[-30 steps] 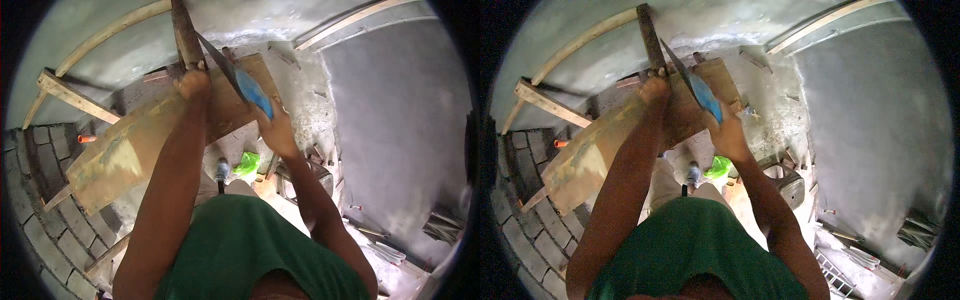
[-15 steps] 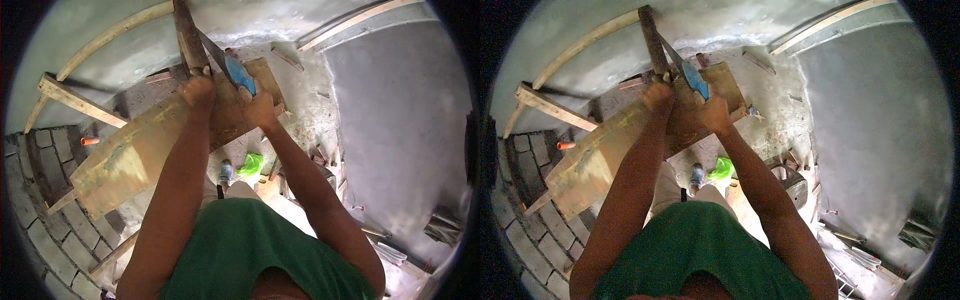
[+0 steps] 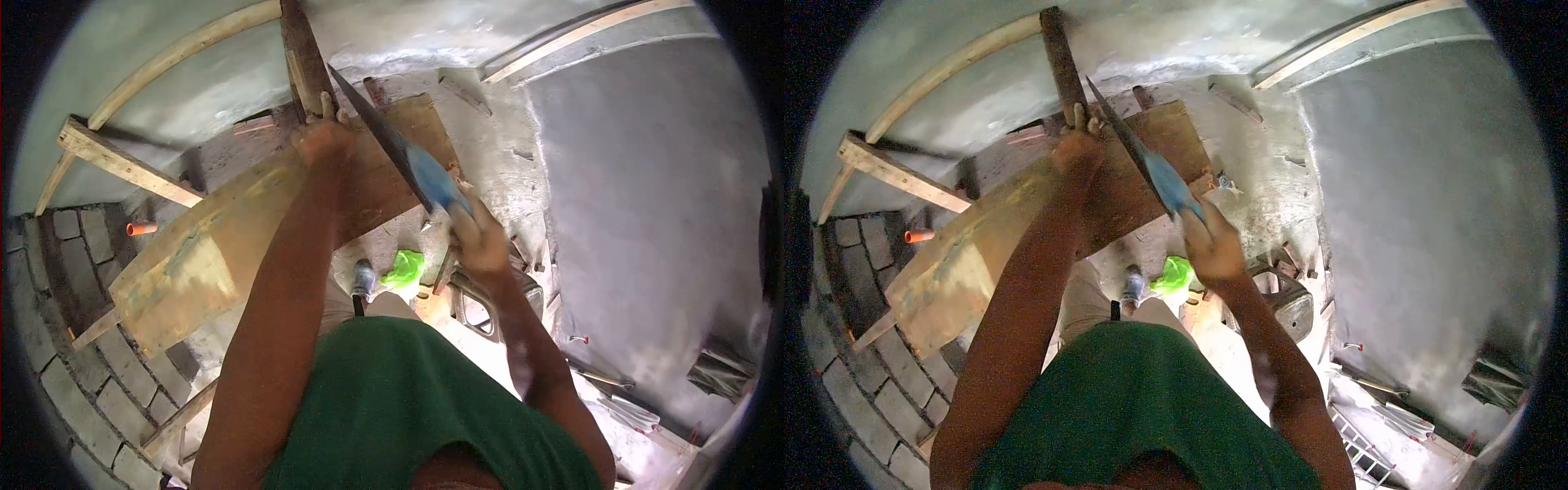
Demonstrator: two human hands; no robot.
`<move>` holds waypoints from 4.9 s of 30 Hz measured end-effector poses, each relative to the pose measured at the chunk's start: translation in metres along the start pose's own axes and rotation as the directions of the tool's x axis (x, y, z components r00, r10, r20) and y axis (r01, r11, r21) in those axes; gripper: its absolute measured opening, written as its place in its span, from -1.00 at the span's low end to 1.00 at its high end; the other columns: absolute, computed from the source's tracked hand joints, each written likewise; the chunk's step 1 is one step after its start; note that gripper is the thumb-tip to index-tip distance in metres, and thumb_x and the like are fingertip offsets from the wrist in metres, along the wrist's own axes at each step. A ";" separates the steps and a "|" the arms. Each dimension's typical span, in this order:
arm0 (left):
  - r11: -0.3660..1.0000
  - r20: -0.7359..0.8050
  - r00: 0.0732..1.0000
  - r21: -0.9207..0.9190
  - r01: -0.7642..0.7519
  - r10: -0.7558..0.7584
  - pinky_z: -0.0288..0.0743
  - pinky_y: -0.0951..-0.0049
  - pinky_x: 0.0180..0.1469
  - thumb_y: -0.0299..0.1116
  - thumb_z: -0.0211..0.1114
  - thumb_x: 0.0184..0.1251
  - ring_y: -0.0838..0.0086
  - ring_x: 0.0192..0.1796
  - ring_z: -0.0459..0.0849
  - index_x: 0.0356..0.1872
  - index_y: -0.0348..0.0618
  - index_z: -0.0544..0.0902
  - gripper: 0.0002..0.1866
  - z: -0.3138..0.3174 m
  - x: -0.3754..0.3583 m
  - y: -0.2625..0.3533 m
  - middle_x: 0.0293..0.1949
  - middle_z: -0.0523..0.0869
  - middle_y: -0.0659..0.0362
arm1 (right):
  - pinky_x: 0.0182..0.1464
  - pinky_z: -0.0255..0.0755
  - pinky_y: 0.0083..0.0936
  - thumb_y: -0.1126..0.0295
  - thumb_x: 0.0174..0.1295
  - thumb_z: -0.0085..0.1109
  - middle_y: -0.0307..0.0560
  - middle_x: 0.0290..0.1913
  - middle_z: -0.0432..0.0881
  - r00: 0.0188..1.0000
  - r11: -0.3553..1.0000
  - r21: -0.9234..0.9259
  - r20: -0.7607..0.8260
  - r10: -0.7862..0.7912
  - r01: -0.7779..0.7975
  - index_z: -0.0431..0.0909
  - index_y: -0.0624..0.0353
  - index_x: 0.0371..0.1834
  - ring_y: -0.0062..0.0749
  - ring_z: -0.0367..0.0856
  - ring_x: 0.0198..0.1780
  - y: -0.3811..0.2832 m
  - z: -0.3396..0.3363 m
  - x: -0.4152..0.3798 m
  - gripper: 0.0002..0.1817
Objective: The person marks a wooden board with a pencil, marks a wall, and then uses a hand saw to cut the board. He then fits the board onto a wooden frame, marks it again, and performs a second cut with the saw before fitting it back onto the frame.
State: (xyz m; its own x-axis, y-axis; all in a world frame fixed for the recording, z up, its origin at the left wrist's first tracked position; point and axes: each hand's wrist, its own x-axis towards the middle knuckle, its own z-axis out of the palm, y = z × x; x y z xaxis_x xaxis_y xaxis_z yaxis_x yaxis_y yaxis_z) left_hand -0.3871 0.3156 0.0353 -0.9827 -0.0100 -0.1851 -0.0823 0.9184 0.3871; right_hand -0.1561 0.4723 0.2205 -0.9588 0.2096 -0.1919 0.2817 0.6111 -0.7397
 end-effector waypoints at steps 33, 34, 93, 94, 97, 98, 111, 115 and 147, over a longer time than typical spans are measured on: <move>0.999 0.007 1.000 -0.051 -0.004 0.004 0.45 -0.17 0.10 0.11 -0.17 0.54 -0.06 0.03 0.70 0.55 0.26 0.16 -0.39 -0.025 -0.009 0.003 0.13 0.61 -0.24 | -0.14 0.51 0.01 0.27 0.44 0.05 0.42 -0.18 0.62 0.970 0.970 -0.162 -0.137 -0.202 0.179 0.48 0.24 0.12 0.36 0.60 -0.06 0.033 0.088 0.128 -0.68; 0.997 0.009 1.000 -0.083 0.011 -0.011 0.46 -0.15 0.08 0.10 -0.16 0.54 -0.04 0.01 0.70 0.55 0.28 0.16 -0.39 -0.027 -0.015 0.004 0.11 0.61 -0.24 | -0.15 0.51 -0.01 0.25 0.45 0.05 0.42 -0.19 0.63 0.991 0.994 -0.095 -0.115 -0.065 0.054 0.48 0.23 0.13 0.38 0.59 -0.07 0.024 0.083 0.125 -0.67; 0.958 -0.217 0.942 0.187 -0.219 0.257 -0.28 -0.45 0.45 0.16 -0.11 0.50 -0.06 0.54 0.11 0.48 0.28 0.30 -0.41 0.001 -0.055 -0.015 0.52 0.16 -0.06 | -0.42 0.51 -0.59 0.24 0.49 -0.01 -0.14 -0.36 0.56 0.997 0.987 0.148 0.055 0.049 -0.056 0.37 0.24 0.37 -0.57 0.51 -0.49 0.012 -0.065 -0.064 -0.53; 0.952 -0.223 0.936 0.203 -0.228 0.272 -0.28 -0.45 0.45 0.17 -0.11 0.50 -0.06 0.53 0.12 0.48 0.29 0.30 -0.40 0.003 -0.053 -0.017 0.52 0.17 -0.06 | -0.44 0.51 -0.60 0.18 0.53 -0.09 -0.21 -0.36 0.54 0.971 0.892 0.383 0.094 0.220 -0.239 0.38 0.22 0.36 -0.65 0.48 -0.52 -0.013 -0.077 -0.075 -0.54; 0.948 -0.221 0.934 0.219 -0.232 0.280 -0.29 -0.45 0.45 0.19 -0.12 0.50 -0.04 0.54 0.12 0.48 0.29 0.30 -0.40 0.004 -0.053 -0.017 0.52 0.18 -0.06 | -0.09 0.58 -0.33 0.56 0.09 0.18 0.23 0.02 0.53 0.912 0.888 0.210 0.118 0.393 -0.410 0.45 0.33 0.15 -0.07 0.64 -0.15 -0.018 -0.069 -0.051 -0.52; 0.947 -0.219 0.935 0.222 -0.231 0.279 -0.29 -0.45 0.45 0.19 -0.12 0.50 -0.04 0.54 0.12 0.48 0.29 0.30 -0.40 0.003 -0.052 -0.016 0.52 0.18 -0.06 | -0.09 0.57 -0.31 0.56 0.11 0.15 0.24 0.02 0.54 0.998 0.998 -0.059 0.059 0.009 -0.006 0.45 0.33 0.15 -0.04 0.64 -0.14 -0.004 -0.052 -0.022 -0.53; 0.958 -0.211 0.951 0.221 -0.181 0.228 -0.30 -0.39 0.47 0.18 -0.19 0.53 -0.03 0.54 0.11 0.50 0.29 0.28 -0.40 0.003 -0.056 -0.012 0.52 0.17 -0.05 | -0.15 0.55 -0.24 0.26 0.43 0.04 0.11 -0.27 0.68 0.996 0.989 0.118 -0.040 -0.082 0.086 0.43 0.30 0.27 -0.10 0.69 -0.32 0.005 0.006 0.030 -0.56; 0.953 -0.194 0.950 0.230 -0.198 0.244 -0.27 -0.39 0.46 0.17 -0.19 0.53 -0.03 0.53 0.14 0.49 0.28 0.29 -0.41 -0.005 -0.053 -0.011 0.49 0.24 -0.07 | -0.49 0.34 -0.69 0.15 0.50 -0.03 -0.23 -0.34 0.55 0.960 0.895 0.350 0.048 0.277 -0.276 0.37 0.34 0.34 -0.70 0.40 -0.49 -0.008 -0.073 -0.066 -0.47; 0.950 -0.175 0.954 0.244 -0.197 0.243 -0.23 -0.45 0.44 0.19 -0.15 0.51 -0.04 0.48 0.20 0.48 0.27 0.30 -0.39 -0.003 -0.044 -0.014 0.47 0.27 -0.07 | -0.05 0.53 -0.02 0.49 0.24 0.08 0.38 0.15 0.50 0.856 0.884 -0.055 -0.229 -0.464 0.464 0.48 0.28 0.13 0.21 0.62 -0.01 0.071 0.088 0.131 -0.64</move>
State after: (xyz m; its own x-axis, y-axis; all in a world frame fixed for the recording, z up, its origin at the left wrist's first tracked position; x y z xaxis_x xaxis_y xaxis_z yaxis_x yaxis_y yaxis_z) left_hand -0.3433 0.3022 0.0409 -0.9867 0.1439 0.0758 0.1557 0.9706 0.1838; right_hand -0.2648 0.4760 0.0856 -0.9426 0.0705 0.3264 -0.1943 0.6794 -0.7076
